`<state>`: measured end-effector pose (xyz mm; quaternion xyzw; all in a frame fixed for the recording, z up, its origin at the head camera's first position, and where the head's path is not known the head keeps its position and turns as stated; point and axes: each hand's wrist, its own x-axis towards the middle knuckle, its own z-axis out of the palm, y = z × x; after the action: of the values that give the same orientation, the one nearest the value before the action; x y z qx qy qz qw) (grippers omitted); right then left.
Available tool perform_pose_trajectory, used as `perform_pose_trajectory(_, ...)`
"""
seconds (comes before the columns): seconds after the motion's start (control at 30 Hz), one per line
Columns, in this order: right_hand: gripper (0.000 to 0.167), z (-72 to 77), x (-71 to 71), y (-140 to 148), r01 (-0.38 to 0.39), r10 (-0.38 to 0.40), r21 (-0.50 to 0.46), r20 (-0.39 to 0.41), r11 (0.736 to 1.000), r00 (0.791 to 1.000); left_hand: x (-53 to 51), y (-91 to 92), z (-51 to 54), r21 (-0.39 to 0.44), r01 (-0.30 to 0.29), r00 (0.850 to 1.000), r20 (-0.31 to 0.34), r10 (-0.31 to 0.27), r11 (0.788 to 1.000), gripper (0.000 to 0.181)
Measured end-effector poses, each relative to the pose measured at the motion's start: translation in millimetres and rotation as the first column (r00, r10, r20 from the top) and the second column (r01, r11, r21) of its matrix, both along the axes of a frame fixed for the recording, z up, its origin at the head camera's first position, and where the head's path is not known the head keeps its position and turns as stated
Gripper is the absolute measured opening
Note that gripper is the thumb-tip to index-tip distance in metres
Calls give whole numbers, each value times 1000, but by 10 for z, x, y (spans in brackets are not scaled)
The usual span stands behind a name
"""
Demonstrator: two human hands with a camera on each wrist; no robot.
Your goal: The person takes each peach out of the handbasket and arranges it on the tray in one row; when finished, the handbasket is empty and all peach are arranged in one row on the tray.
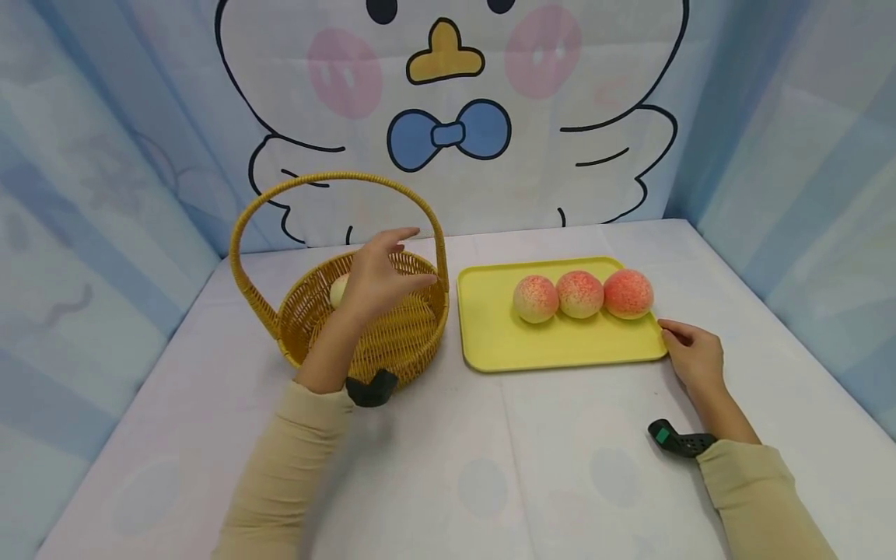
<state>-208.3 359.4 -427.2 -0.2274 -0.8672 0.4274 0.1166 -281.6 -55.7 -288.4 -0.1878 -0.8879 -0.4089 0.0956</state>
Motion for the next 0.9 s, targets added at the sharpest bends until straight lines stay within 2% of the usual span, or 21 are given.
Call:
perform_pose_trajectory(0.17,38,2,5,7,2,-2,-4,-8,1000,1000,-234,-222,-13,92,-94,992,88,85,991,67)
perform_pose_trajectory(0.33,37,-15,-5,3,0,0,3,-13,1000,1000,-422,-428,-123,139,-185,972,174,160,973,66)
perform_pose_trajectory(0.47,36,-33,-13,-4,0,0,15,-19,1000,1000,-482,-549,-247,131,-235,954,219,203,963,65)
perform_pose_trajectory(0.6,36,-43,-13,-4,-2,3,22,-21,1000,1000,-501,-630,-349,101,-274,940,237,245,956,64)
perform_pose_trajectory(0.77,36,-7,-1,-10,0,1,13,-10,1000,1000,-538,-678,-402,47,-318,928,220,300,947,64)
perform_pose_trajectory(0.9,36,-13,-6,-6,8,-8,13,-12,1000,1000,-547,-701,-423,-9,-303,923,245,296,953,66)
